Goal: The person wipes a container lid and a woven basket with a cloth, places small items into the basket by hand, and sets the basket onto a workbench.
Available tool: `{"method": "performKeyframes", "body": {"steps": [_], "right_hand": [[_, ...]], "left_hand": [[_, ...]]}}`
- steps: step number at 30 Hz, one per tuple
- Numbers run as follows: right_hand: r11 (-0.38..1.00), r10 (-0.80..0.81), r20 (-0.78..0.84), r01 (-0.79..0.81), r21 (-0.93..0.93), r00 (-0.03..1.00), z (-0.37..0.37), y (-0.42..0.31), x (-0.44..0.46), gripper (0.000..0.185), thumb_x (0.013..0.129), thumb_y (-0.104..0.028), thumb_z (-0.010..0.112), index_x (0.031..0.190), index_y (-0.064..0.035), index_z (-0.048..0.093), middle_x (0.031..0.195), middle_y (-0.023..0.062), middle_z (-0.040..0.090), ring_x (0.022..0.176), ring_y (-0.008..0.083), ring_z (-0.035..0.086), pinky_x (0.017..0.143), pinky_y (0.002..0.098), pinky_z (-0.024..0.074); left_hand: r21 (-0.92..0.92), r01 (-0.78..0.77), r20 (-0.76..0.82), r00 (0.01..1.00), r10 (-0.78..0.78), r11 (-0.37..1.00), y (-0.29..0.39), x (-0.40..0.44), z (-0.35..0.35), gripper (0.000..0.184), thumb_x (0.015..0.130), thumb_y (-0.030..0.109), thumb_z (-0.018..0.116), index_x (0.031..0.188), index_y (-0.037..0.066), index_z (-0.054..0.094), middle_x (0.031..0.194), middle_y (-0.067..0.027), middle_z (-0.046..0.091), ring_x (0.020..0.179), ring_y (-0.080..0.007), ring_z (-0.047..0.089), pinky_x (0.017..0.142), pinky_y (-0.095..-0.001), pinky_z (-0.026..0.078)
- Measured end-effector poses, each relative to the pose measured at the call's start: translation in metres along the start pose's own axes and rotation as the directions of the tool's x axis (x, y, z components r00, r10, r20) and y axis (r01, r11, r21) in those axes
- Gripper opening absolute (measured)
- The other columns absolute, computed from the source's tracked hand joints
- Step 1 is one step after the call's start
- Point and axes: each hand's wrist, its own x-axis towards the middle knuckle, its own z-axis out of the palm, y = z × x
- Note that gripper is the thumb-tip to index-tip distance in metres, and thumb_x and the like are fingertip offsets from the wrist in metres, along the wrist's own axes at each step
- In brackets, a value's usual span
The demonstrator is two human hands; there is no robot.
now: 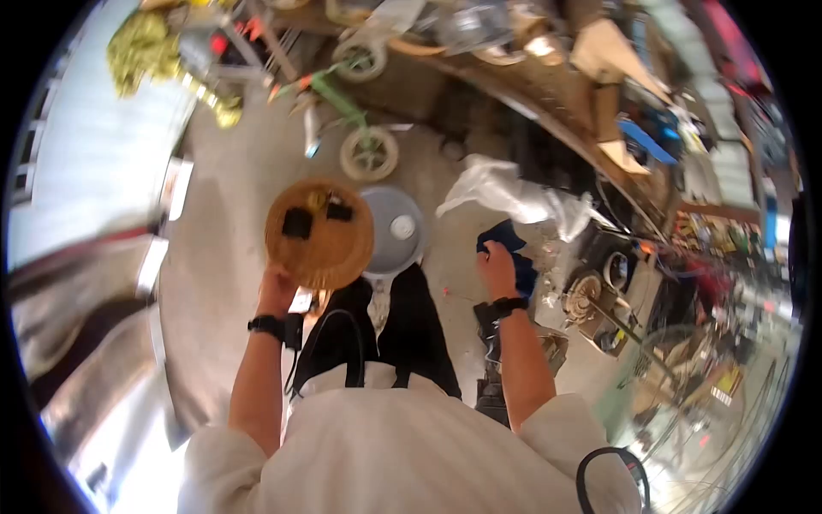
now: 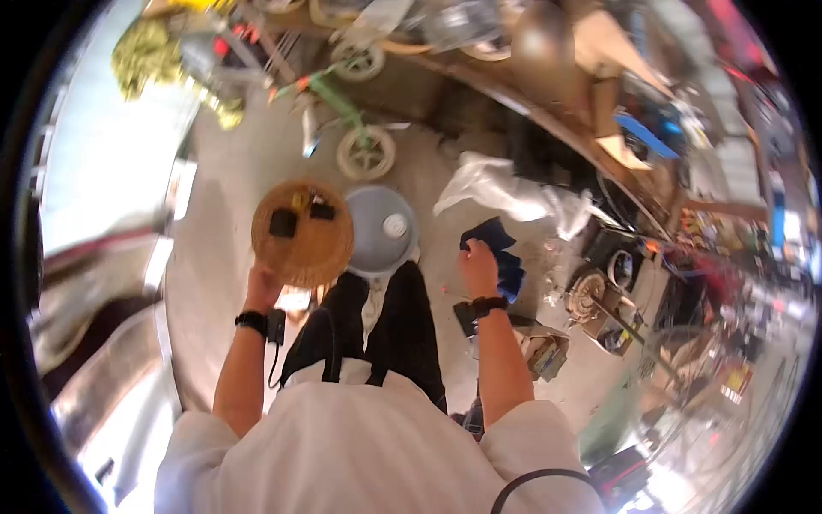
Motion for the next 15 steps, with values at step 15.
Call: {"method": "performKeyframes", "body": {"steps": [15], "right_hand": [[0.600,0.338,0.072,-0.273,0.751,0.939,-0.060,-0.041,-0.067,0.045,0.087,-0.032,0.069,0.120,-0.0044,0.055,0.099,0.0124,0.068,0.093,0.0161,0.062,0.085,0.0336,0.0484]], "left_hand": [[0.141,0.130,0.456,0.871,-0.181,0.981,-0.009,-0.030,0.257,0.071,0.067,-0.010,0.042,0.134,0.012,0.045,0.126,-0.0065,0.055,0.113,-0.0260,0.055,0.095,-0.0376,0.048]]}}
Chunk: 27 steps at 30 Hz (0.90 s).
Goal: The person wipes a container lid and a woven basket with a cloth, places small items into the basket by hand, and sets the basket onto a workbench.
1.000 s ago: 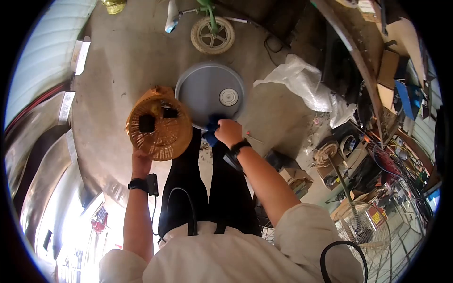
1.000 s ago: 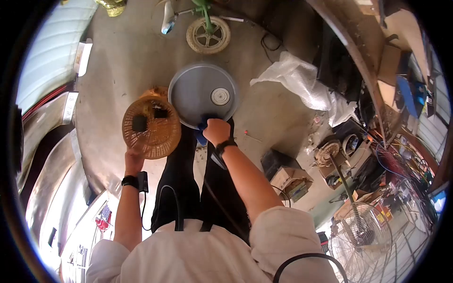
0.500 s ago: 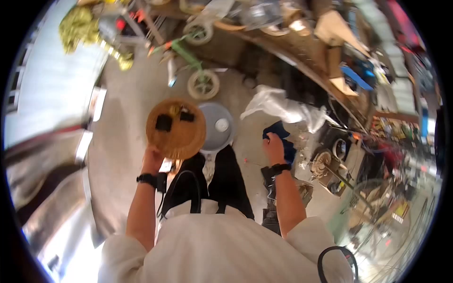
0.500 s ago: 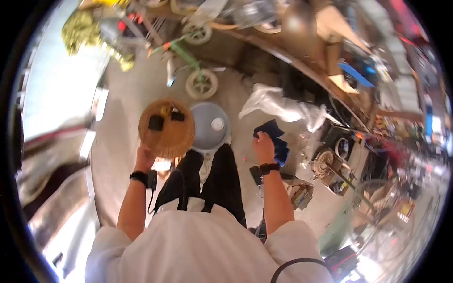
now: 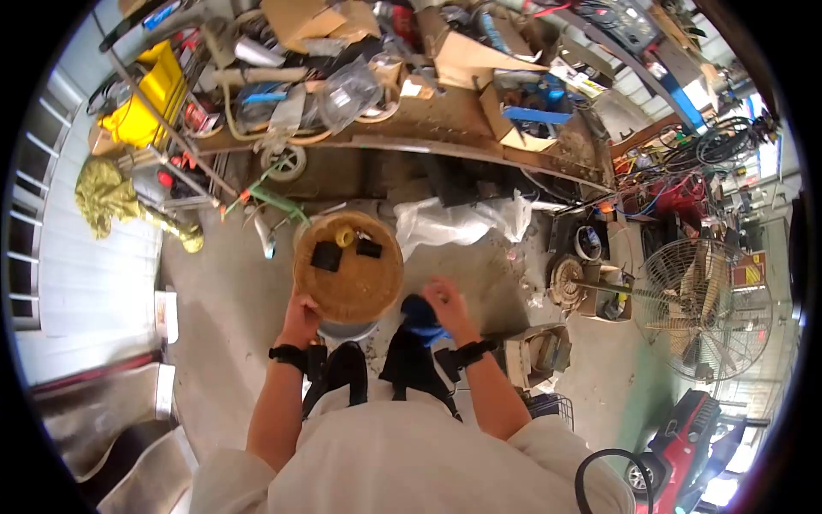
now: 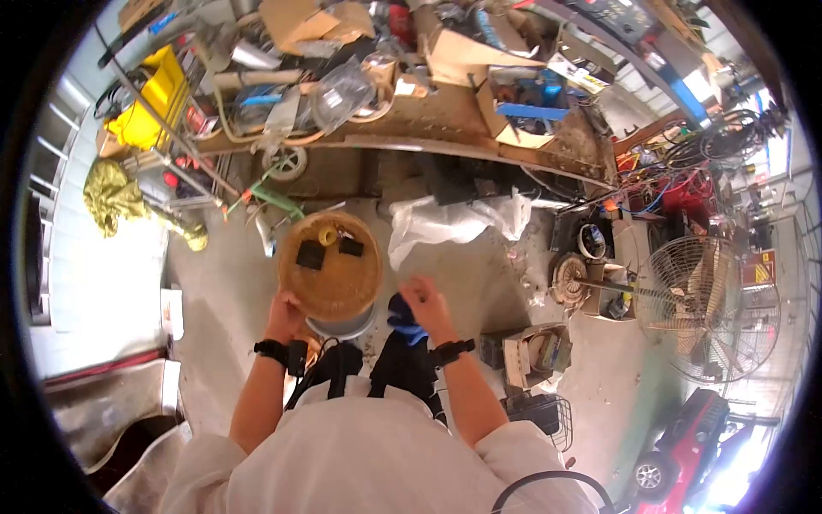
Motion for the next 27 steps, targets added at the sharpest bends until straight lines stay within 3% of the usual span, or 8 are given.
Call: {"method": "performKeyframes", "body": {"steps": [5,12,15,17,20,21,23,27], "right_hand": [[0.982,-0.032,0.081,0.016,0.188,0.996,-0.024,-0.013,0.013,0.059,0.088,-0.032,0.067,0.137,-0.0084,0.044,0.106,0.0164,0.066,0.097,0.0219,0.063,0.088,0.0351,0.0479],[0.992,-0.073,0.119,0.084,-0.094,0.990,-0.135,-0.002,0.051,0.053,0.090,-0.024,0.060,0.135,-0.0029,0.040,0.108,0.0207,0.063,0.100,0.0296,0.061,0.086,0.0386,0.0471],[0.989,0.032,0.108,-0.016,-0.145,0.994,-0.181,-0.004,0.060,0.053,0.088,-0.029,0.058,0.130,-0.0008,0.041,0.107,0.0272,0.063,0.100,0.0413,0.062,0.084,0.0443,0.0476],[0.967,0.147,-0.002,-0.144,-0.210,0.989,-0.206,-0.017,0.056,0.052,0.088,-0.030,0.058,0.125,0.0022,0.043,0.105,0.0301,0.062,0.098,0.0428,0.062,0.083,0.0460,0.0472],[0.984,0.022,-0.124,-0.043,-0.171,0.992,-0.229,0.006,0.073,0.052,0.087,-0.029,0.059,0.123,0.0047,0.042,0.105,0.0321,0.061,0.100,0.0443,0.061,0.085,0.0457,0.0465],[0.995,0.035,-0.122,-0.047,-0.091,0.992,-0.234,0.023,0.087,0.051,0.089,-0.026,0.057,0.126,0.0037,0.041,0.107,0.0261,0.061,0.100,0.0374,0.060,0.085,0.0424,0.0469],[0.996,0.080,-0.113,-0.074,0.057,0.990,-0.243,0.060,0.110,0.049,0.092,-0.019,0.054,0.133,0.0016,0.039,0.112,0.0139,0.062,0.099,0.0237,0.060,0.086,0.0357,0.0476],[0.980,0.069,-0.172,-0.035,0.193,0.983,-0.264,0.027,0.142,0.047,0.093,-0.019,0.053,0.134,0.0007,0.041,0.119,0.0121,0.059,0.106,0.0202,0.056,0.092,0.0338,0.0447]], "left_hand": [[0.061,0.078,0.088,0.993,-0.084,0.995,-0.035,0.014,0.072,0.076,0.067,-0.010,0.041,0.139,0.011,0.041,0.128,-0.0062,0.053,0.110,-0.0244,0.057,0.089,-0.0340,0.051],[0.208,0.121,0.129,0.980,-0.150,0.971,-0.098,0.066,0.143,0.069,0.071,-0.009,0.044,0.137,0.011,0.042,0.124,-0.0056,0.053,0.105,-0.0196,0.058,0.080,-0.0278,0.051],[0.692,-0.234,0.302,0.953,0.021,0.683,-0.142,0.093,0.140,0.067,0.075,-0.007,0.045,0.140,0.012,0.040,0.125,-0.0055,0.052,0.108,-0.0194,0.056,0.081,-0.0265,0.049],[0.774,-0.233,0.335,0.940,-0.068,0.589,-0.153,0.097,0.161,0.069,0.079,-0.005,0.047,0.144,0.013,0.033,0.127,-0.0060,0.052,0.112,-0.0197,0.054,0.083,-0.0277,0.048],[0.542,0.046,0.098,0.988,-0.118,0.839,-0.153,0.073,0.262,0.069,0.085,-0.003,0.049,0.148,0.013,0.025,0.131,-0.0086,0.050,0.118,-0.0212,0.052,0.089,-0.0330,0.049],[0.337,0.155,-0.016,0.987,-0.159,0.929,-0.151,0.070,0.287,0.069,0.087,-0.002,0.050,0.149,0.013,0.023,0.132,-0.0098,0.049,0.119,-0.0219,0.051,0.091,-0.0353,0.049],[0.405,0.069,0.145,0.980,-0.139,0.912,-0.155,0.083,0.265,0.067,0.091,0.002,0.049,0.150,0.013,0.019,0.133,-0.0123,0.049,0.121,-0.0228,0.050,0.096,-0.0397,0.048],[0.444,-0.023,0.145,0.988,-0.046,0.896,-0.148,0.113,0.230,0.054,0.097,0.008,0.044,0.147,0.013,0.024,0.130,-0.0146,0.050,0.122,-0.0241,0.050,0.100,-0.0432,0.047]]}}
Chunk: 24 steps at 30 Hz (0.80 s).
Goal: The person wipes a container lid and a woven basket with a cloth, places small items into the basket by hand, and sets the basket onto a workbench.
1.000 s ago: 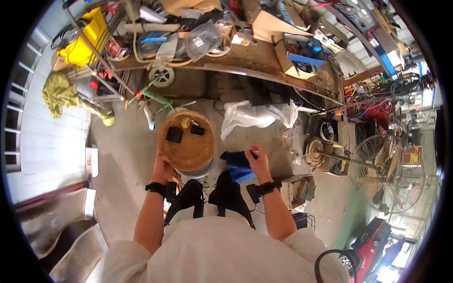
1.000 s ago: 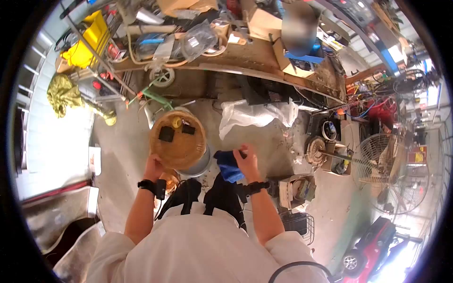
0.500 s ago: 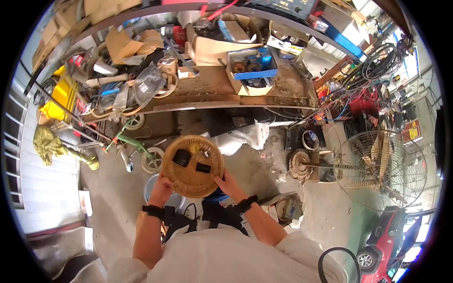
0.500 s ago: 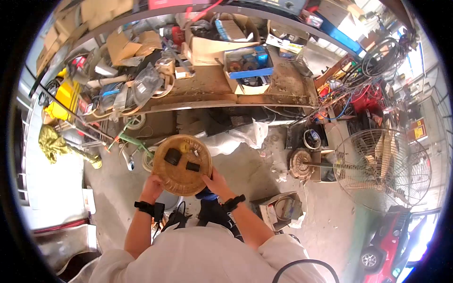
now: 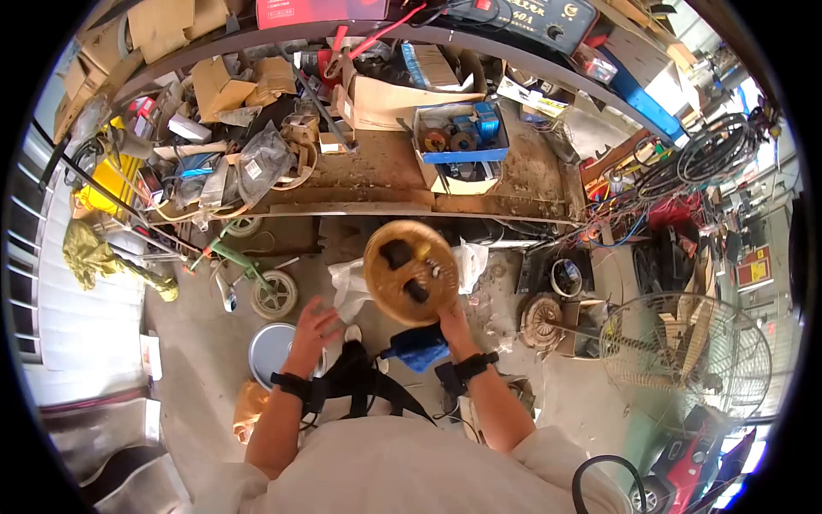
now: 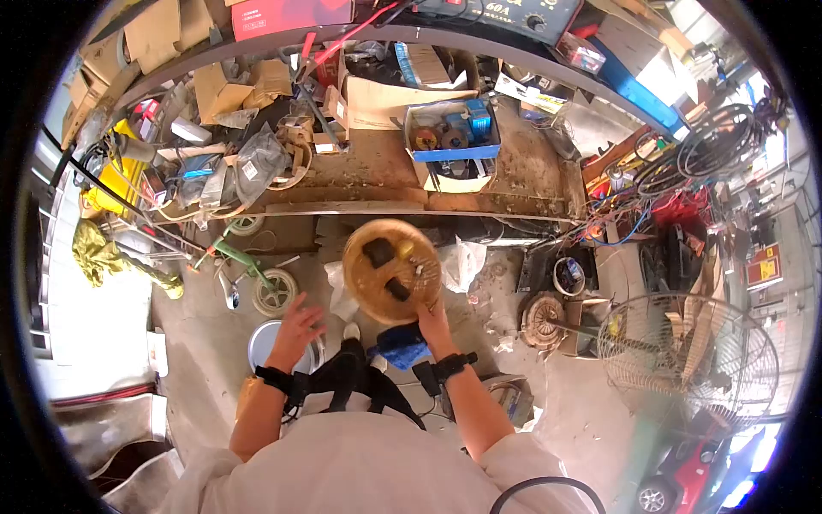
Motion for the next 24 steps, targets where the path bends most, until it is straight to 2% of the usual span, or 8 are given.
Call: {"method": "performKeyframes", "body": {"steps": [4,5,10,11,13,20,23,24], "right_hand": [[0.997,-0.013,-0.160,0.000,-0.079,0.987,-0.001,-0.072,0.045,0.043,0.093,-0.018,0.055,0.131,-0.0005,0.044,0.117,0.0110,0.058,0.109,0.0181,0.053,0.095,0.0314,0.0419],[0.981,0.029,-0.083,-0.012,0.195,0.996,0.001,-0.090,0.057,0.038,0.093,-0.018,0.055,0.127,-0.0018,0.046,0.115,0.0098,0.059,0.109,0.0191,0.052,0.095,0.0329,0.0411],[0.926,-0.270,-0.166,0.303,0.225,0.948,-0.006,-0.138,0.169,0.048,0.091,-0.018,0.059,0.131,-0.0001,0.040,0.122,0.0121,0.054,0.110,0.0211,0.052,0.093,0.0333,0.0420],[0.950,-0.148,-0.182,0.191,0.249,0.972,-0.008,-0.153,0.195,0.049,0.090,-0.017,0.060,0.130,0.0014,0.040,0.121,0.0119,0.054,0.111,0.0210,0.050,0.094,0.0333,0.0406],[0.971,-0.204,-0.248,0.227,0.069,0.947,-0.011,-0.178,0.238,0.051,0.087,-0.026,0.064,0.124,0.0021,0.043,0.118,0.0128,0.055,0.107,0.0214,0.051,0.092,0.0348,0.0413],[0.990,-0.069,-0.129,0.084,0.110,0.989,-0.006,-0.254,0.399,0.053,0.084,-0.027,0.063,0.122,0.0034,0.042,0.119,0.0169,0.054,0.105,0.0276,0.052,0.089,0.0404,0.0427],[0.971,-0.156,-0.381,0.212,0.111,0.912,0.012,-0.252,0.477,0.043,0.084,-0.024,0.061,0.116,0.0041,0.058,0.109,0.0131,0.062,0.093,0.0245,0.057,0.077,0.0390,0.0450],[0.992,0.000,-0.370,0.047,0.117,0.929,0.022,-0.283,0.455,0.050,0.085,-0.028,0.062,0.124,0.0016,0.055,0.123,0.0159,0.058,0.108,0.0285,0.055,0.090,0.0373,0.0426]], "left_hand": [[-0.035,-0.052,-0.131,0.990,0.047,0.998,0.031,0.035,-0.005,0.049,0.095,0.018,0.049,0.142,0.011,0.036,0.128,-0.0132,0.052,0.121,-0.0241,0.051,0.099,-0.0412,0.046],[-0.018,-0.062,-0.149,0.987,0.059,0.998,0.044,0.040,-0.002,0.048,0.095,0.020,0.049,0.141,0.011,0.038,0.128,-0.0131,0.052,0.121,-0.0242,0.051,0.099,-0.0406,0.045],[0.012,-0.071,-0.134,0.988,0.072,0.997,0.066,0.092,0.002,0.049,0.092,0.021,0.053,0.139,0.011,0.043,0.125,-0.0130,0.055,0.120,-0.0239,0.051,0.100,-0.0387,0.043],[0.073,-0.072,-0.150,0.985,0.082,0.995,0.077,0.105,0.010,0.050,0.091,0.021,0.054,0.139,0.011,0.044,0.125,-0.0129,0.055,0.120,-0.0237,0.051,0.101,-0.0385,0.043],[0.046,-0.061,-0.132,0.989,0.066,0.997,0.082,0.121,0.022,0.051,0.090,0.020,0.056,0.138,0.011,0.043,0.126,-0.0127,0.055,0.118,-0.0232,0.053,0.099,-0.0370,0.044],[0.051,-0.111,-0.158,0.980,0.117,0.993,0.101,0.172,0.073,0.048,0.091,0.017,0.056,0.137,0.011,0.045,0.125,-0.0111,0.056,0.116,-0.0212,0.054,0.098,-0.0351,0.044],[0.035,-0.141,-0.232,0.962,0.145,0.989,0.105,0.190,0.084,0.046,0.092,0.015,0.055,0.136,0.010,0.045,0.125,-0.0108,0.057,0.116,-0.0209,0.054,0.098,-0.0347,0.044],[0.018,-0.144,-0.256,0.956,0.144,0.989,0.102,0.195,0.089,0.046,0.092,0.014,0.055,0.136,0.010,0.045,0.125,-0.0108,0.057,0.117,-0.0209,0.054,0.098,-0.0346,0.044]]}}
